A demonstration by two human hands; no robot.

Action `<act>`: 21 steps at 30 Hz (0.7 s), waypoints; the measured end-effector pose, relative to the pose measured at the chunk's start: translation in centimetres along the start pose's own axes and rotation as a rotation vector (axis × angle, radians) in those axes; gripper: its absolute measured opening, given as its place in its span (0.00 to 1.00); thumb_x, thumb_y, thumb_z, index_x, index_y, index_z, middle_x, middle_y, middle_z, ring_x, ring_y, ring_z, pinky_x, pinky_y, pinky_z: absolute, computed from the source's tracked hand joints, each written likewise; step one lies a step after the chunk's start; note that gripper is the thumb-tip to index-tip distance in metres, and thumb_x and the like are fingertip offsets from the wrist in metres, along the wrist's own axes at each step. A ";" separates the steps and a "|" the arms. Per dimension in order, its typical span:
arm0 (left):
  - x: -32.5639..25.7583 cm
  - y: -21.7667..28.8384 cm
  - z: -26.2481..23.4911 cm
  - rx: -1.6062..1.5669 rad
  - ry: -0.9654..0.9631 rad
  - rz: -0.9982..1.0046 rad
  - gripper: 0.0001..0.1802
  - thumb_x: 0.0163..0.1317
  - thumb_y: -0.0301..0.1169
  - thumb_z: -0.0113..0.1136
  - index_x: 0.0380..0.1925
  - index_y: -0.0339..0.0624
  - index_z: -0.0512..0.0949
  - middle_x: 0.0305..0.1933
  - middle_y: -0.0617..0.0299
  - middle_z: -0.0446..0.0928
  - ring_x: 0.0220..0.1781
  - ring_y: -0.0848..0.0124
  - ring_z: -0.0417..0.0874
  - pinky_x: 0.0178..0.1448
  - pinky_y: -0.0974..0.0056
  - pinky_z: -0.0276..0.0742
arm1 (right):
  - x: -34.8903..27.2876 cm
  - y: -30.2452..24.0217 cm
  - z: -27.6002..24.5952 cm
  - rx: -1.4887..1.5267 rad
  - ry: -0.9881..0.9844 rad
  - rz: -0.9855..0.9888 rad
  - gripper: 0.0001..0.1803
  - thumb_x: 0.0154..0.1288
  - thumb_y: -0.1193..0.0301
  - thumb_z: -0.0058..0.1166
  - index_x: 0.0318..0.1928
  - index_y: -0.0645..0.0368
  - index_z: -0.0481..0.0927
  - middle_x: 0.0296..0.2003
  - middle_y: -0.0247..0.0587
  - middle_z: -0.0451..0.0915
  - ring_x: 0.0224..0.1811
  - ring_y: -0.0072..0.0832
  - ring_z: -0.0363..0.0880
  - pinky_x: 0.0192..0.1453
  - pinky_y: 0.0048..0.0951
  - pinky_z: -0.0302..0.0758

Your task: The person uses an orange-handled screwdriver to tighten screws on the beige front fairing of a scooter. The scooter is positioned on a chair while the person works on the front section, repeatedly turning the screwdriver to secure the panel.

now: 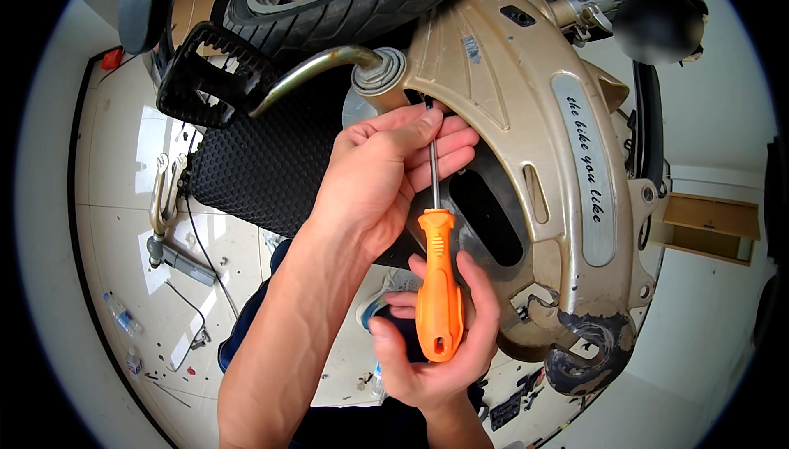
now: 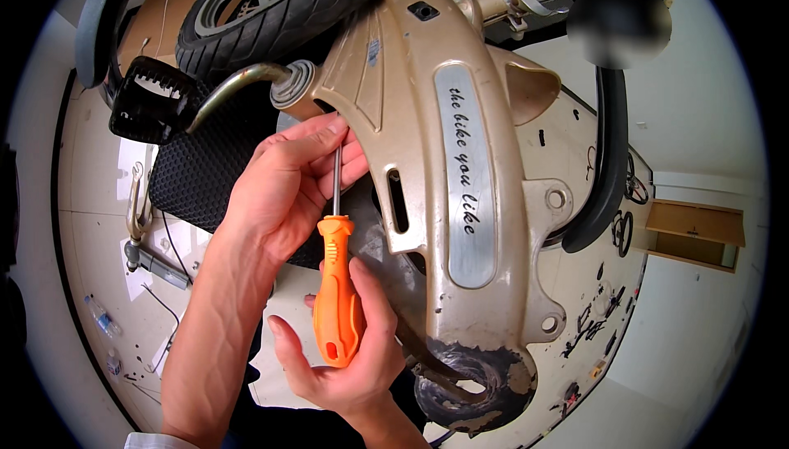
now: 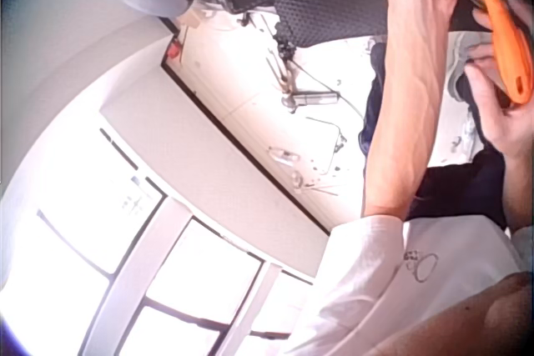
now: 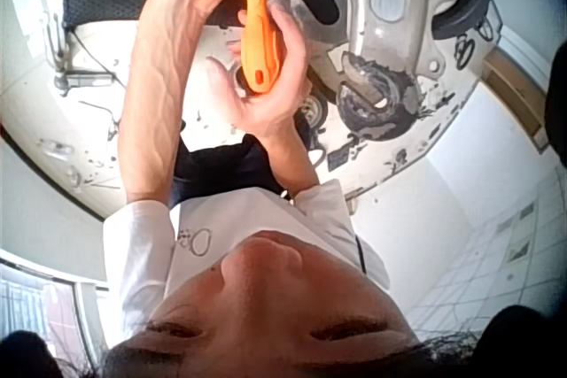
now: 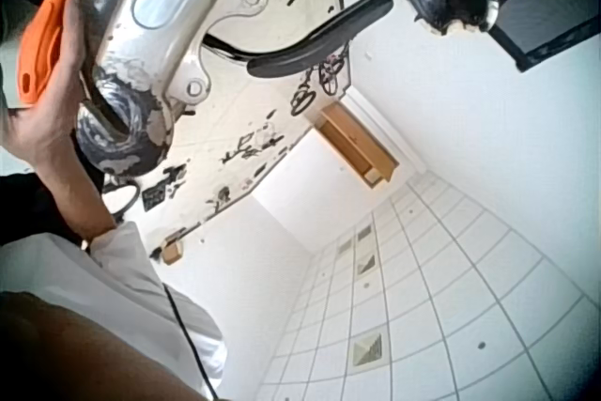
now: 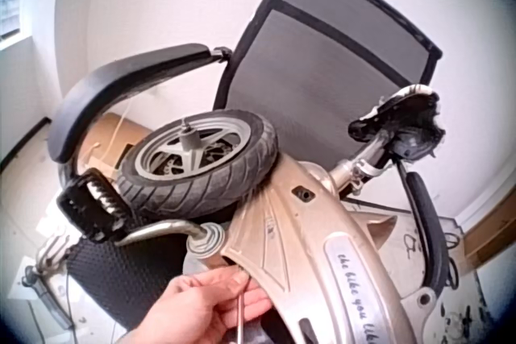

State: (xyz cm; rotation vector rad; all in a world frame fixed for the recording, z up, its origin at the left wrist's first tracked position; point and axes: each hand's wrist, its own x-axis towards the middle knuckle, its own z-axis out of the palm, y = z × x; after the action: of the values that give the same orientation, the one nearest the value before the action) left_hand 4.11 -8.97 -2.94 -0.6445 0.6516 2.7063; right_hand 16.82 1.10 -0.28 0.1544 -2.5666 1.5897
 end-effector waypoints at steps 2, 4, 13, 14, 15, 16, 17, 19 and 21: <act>-0.1 0.1 0.1 -0.057 0.027 -0.019 0.14 0.67 0.23 0.53 0.48 0.22 0.71 0.44 0.45 0.79 0.44 0.62 0.85 0.51 0.64 0.85 | 0.0 -0.4 -0.4 -0.208 -0.015 -0.083 0.38 0.52 0.78 0.62 0.62 0.73 0.56 0.43 0.62 0.77 0.30 0.28 0.81 0.35 0.21 0.79; 0.0 0.1 0.2 -0.070 0.032 -0.019 0.15 0.66 0.23 0.54 0.49 0.22 0.71 0.44 0.45 0.79 0.44 0.63 0.85 0.51 0.64 0.85 | -0.3 -0.1 -0.7 -0.268 -0.016 -0.096 0.34 0.55 0.80 0.59 0.60 0.72 0.57 0.42 0.59 0.77 0.30 0.26 0.80 0.34 0.20 0.79; -0.2 0.0 0.4 0.156 0.049 0.097 0.13 0.65 0.23 0.56 0.46 0.24 0.76 0.40 0.49 0.81 0.40 0.67 0.85 0.48 0.68 0.84 | -1.0 0.0 0.3 0.219 -0.075 0.307 0.20 0.70 0.73 0.46 0.56 0.75 0.61 0.38 0.58 0.80 0.28 0.28 0.82 0.30 0.25 0.82; -0.2 0.1 0.2 0.179 0.042 0.099 0.13 0.65 0.23 0.56 0.46 0.24 0.76 0.40 0.49 0.81 0.40 0.68 0.85 0.48 0.68 0.84 | -0.7 -0.5 0.6 0.290 -0.092 0.391 0.21 0.71 0.71 0.45 0.56 0.74 0.62 0.36 0.56 0.80 0.26 0.27 0.81 0.28 0.26 0.81; -0.1 0.0 0.2 0.202 0.036 0.102 0.13 0.65 0.23 0.56 0.47 0.24 0.76 0.40 0.50 0.81 0.40 0.68 0.85 0.48 0.68 0.84 | -0.5 -0.8 0.8 0.361 -0.109 0.475 0.21 0.72 0.69 0.43 0.57 0.74 0.62 0.34 0.55 0.80 0.23 0.27 0.79 0.26 0.26 0.79; -0.1 0.0 0.1 0.225 0.036 0.118 0.14 0.66 0.23 0.54 0.48 0.24 0.75 0.41 0.49 0.81 0.39 0.68 0.85 0.48 0.68 0.83 | -0.5 -0.8 0.8 0.436 -0.120 0.504 0.22 0.73 0.65 0.41 0.58 0.72 0.63 0.32 0.51 0.78 0.21 0.25 0.76 0.24 0.26 0.76; 0.0 0.1 0.1 0.220 0.028 0.115 0.14 0.66 0.23 0.54 0.48 0.23 0.75 0.41 0.49 0.81 0.39 0.67 0.85 0.48 0.67 0.83 | -0.7 -0.7 0.8 0.510 -0.131 0.533 0.24 0.74 0.62 0.38 0.58 0.71 0.63 0.29 0.48 0.77 0.19 0.24 0.73 0.22 0.26 0.73; 0.1 0.2 0.0 0.209 0.014 0.108 0.14 0.67 0.23 0.52 0.49 0.23 0.74 0.41 0.48 0.81 0.39 0.66 0.85 0.48 0.66 0.83 | -0.7 -0.7 0.7 0.775 -0.144 0.651 0.26 0.74 0.58 0.36 0.60 0.67 0.63 0.25 0.42 0.73 0.16 0.21 0.67 0.19 0.25 0.67; 0.0 0.3 -0.2 0.197 0.013 0.097 0.15 0.68 0.24 0.50 0.49 0.22 0.73 0.41 0.47 0.80 0.40 0.65 0.85 0.49 0.65 0.83 | -0.3 -0.9 0.2 1.157 -0.144 0.828 0.27 0.73 0.55 0.38 0.61 0.64 0.63 0.22 0.36 0.69 0.14 0.19 0.60 0.18 0.25 0.61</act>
State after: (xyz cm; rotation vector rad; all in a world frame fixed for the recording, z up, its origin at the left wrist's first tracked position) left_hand 4.07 -9.27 -2.96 -0.5949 0.9613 2.6807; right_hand 17.26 0.54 0.43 -0.8092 -1.4350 3.2243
